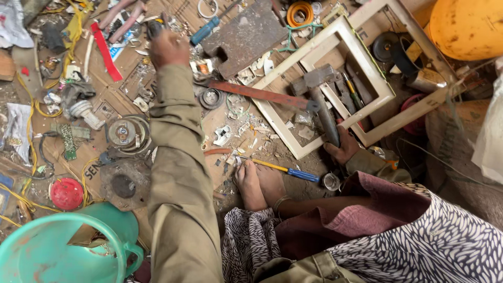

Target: The person uses a screwdriver to pry apart a small white plastic component with copper windings, then switches to a hammer to break it further. The person continues to strike the component repeatedly on a metal plate to separate its parts.

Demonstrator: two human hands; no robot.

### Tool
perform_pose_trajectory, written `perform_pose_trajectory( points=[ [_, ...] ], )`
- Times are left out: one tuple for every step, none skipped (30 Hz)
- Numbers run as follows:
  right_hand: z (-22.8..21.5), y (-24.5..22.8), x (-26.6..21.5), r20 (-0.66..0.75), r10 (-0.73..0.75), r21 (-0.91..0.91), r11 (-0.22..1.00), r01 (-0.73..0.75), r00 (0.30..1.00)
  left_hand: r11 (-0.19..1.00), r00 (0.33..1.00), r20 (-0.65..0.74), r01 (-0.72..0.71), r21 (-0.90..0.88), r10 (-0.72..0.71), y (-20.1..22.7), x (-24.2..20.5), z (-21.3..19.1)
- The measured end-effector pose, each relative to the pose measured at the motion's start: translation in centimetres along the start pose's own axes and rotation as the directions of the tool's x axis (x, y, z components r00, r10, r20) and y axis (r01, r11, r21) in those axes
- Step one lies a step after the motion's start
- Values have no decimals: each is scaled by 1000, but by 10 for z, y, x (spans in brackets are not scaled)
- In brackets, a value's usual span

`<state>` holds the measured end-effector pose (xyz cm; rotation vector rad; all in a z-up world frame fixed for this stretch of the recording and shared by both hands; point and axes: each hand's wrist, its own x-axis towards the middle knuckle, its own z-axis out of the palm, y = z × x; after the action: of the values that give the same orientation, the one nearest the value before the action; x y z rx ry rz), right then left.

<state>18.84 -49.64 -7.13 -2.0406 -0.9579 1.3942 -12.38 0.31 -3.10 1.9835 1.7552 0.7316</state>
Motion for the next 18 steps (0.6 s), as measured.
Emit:
perform_pose_trajectory(
  points=[
    [-1, 2, 3, -9, -106, -20, 994, 106, 994, 993, 994, 82, 70, 98, -79, -7, -2, 0],
    [-1, 4, 5, -16, -209, -40, 977, 209, 978, 985, 980, 180, 49, 166, -79, -15, -4, 3],
    [-2, 5, 9, -22, -311, -60, 949, 309, 950, 973, 957, 277, 21, 230, -86, -22, -6, 6],
    [-1, 8, 7, -12, -247, -46, 968, 246, 969, 972, 951, 308, -57, 227, -16, -30, -13, 12],
    [-1, 11, 5, -2, -181, -33, 983, 181, 983, 966, 939, 339, -135, 222, 54, -37, -20, 16],
    [0, 11, 4, 8, -118, -19, 993, 118, 993, 953, 921, 368, -215, 214, 125, -40, -24, 19],
    [1, 10, 3, 0, -158, -11, 987, 158, 987, 962, 919, 381, -190, 194, 105, -41, -27, 20],
    [1, 7, 2, -8, -197, -3, 980, 197, 980, 971, 915, 395, -165, 175, 84, -39, -32, 20],
    [0, 4, -1, -16, -236, 4, 972, 236, 972, 978, 910, 409, -139, 155, 64, -34, -40, 17],
    [0, 0, -1, -7, -190, 12, 982, 191, 982, 982, 904, 426, -97, 162, 19, -28, -46, 10],
    [0, -5, -2, 2, -145, 20, 989, 145, 989, 984, 896, 443, -55, 169, -26, -20, -52, 2],
    [-1, -10, -2, 8, -101, 29, 994, 101, 995, 984, 886, 460, -18, 176, -66, -10, -58, -7],
    [-2, -15, -1, 2, -34, 9, 999, 34, 999, 992, 911, 407, 6, 130, -59, -1, -65, -18],
    [-3, -17, -3, -2, 40, -10, 999, -40, 999, 996, 932, 358, 29, 82, -57, 6, -75, -28],
    [-2, -19, -5, -8, 114, -28, 993, -114, 993, 998, 949, 309, 50, 33, -58, 13, -81, -36],
    [-2, -20, -5, -2, 100, -34, 994, -100, 995, 1000, 961, 276, 11, -12, -7, 21, -84, -43],
    [-2, -21, -5, 5, 86, -41, 995, -86, 996, 998, 970, 241, -31, -56, 43, 28, -84, -48],
    [-3, -21, -6, 11, 74, -50, 996, -73, 997, 992, 975, 204, -71, -101, 90, 34, -84, -50]
  ],
)
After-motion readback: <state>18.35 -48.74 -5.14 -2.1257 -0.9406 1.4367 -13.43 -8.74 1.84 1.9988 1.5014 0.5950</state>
